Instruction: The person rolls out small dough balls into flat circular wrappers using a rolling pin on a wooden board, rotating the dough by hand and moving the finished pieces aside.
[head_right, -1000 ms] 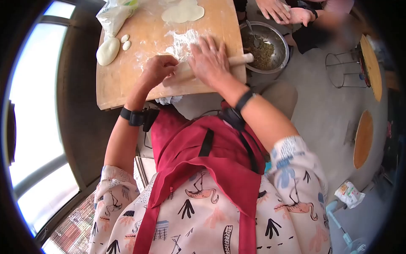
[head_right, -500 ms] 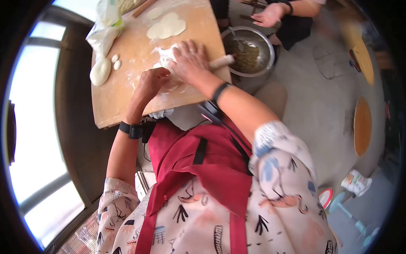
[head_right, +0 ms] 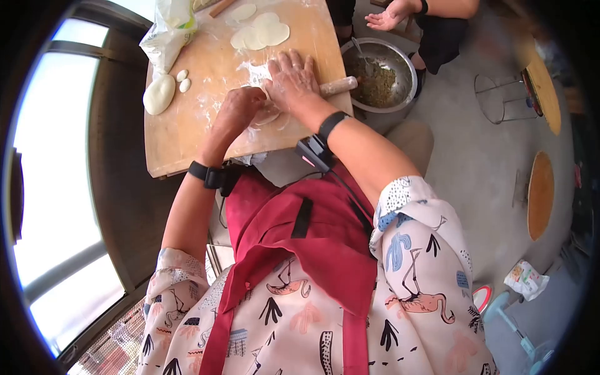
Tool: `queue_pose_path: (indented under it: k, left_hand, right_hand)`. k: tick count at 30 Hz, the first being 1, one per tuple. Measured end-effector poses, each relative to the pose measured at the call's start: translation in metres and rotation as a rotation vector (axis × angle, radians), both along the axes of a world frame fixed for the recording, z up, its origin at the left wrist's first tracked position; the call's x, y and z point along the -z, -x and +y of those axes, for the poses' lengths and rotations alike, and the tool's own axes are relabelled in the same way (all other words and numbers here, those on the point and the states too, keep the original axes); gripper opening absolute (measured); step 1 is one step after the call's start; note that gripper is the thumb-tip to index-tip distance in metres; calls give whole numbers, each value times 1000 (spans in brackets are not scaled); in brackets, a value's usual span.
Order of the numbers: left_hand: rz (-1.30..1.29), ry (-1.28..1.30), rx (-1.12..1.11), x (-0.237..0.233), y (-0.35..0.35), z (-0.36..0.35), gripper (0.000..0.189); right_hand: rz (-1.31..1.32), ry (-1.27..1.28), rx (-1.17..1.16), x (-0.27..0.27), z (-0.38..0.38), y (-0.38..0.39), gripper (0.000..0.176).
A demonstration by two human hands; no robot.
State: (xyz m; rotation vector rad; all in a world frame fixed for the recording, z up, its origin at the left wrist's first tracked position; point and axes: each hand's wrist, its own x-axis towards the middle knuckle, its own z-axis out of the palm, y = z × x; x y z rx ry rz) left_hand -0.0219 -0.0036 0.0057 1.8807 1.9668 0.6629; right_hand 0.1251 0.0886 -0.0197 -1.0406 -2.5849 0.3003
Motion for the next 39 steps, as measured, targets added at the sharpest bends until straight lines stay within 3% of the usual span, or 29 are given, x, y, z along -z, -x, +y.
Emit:
queue_pose_path:
  k: [2, 4, 6, 8, 10, 15, 17, 18, 20, 23, 26, 30, 32, 33, 34, 36, 37, 39]
  left_hand:
    - [22, 142, -55, 2, 3, -2, 20]
    - [-121, 143, -114, 6, 14, -13, 16]
    - [-618, 320, -318, 13, 22, -26, 17]
    - [-621, 374, -258, 16, 23, -28, 20]
    - [-52, 87, -46, 6, 11, -22, 23]
    - [109, 1, 47, 10, 1, -3, 18]
    - [-172, 63, -94, 9, 10, -14, 16]
    - [-383, 201, -284, 4, 9, -21, 15]
    - [-644, 252, -262, 13, 22, -32, 16]
    - [-102, 133, -101, -4, 5, -26, 19]
    - [154, 9, 30, 1, -1, -6, 18]
    - [-26, 27, -46, 13, 10, -10, 17]
    - [-432, 320, -330, -1, 12, -22, 17]
    - [-544, 320, -309, 7, 17, -27, 19]
    - [-542, 331, -307, 5, 12, -28, 19]
    - [-129, 122, -100, -4, 2, -23, 20]
    - [-44, 12, -62, 1, -2, -17, 20]
    - [59, 37, -25, 2, -3, -8, 19]
  right_hand:
    - [20, 11, -24, 2, -19, -15, 49]
    - [-17, -4, -46, 6, -49, -42, 50]
    - [-52, 32, -85, 1, -60, -55, 50]
    - [-23, -18, -76, 7, -46, -44, 49]
    - [35, -38, -36, 10, -19, -14, 48]
    - [19, -33, -31, 7, -19, -16, 48]
    - [-9, -13, -53, 7, -52, -44, 49]
    - [-12, -4, -53, 6, -56, -50, 49]
    - [-35, -25, -95, 1, -62, -57, 49]
    - [-6, -37, -23, 9, -19, -14, 48]
    - [-11, -76, 22, 5, 1, 4, 48]
    - [-27, 26, -32, 2, -54, -41, 48]
    - [-69, 33, -49, 3, -59, -51, 48]
    - [-60, 9, -62, 3, -58, -52, 48]
    - [-47, -16, -77, 4, -56, -50, 49]
    - [-2, -19, -25, 10, -27, -19, 48]
    - [17, -22, -10, 8, -15, -7, 48]
    - [30, -54, 11, 10, -2, 4, 48]
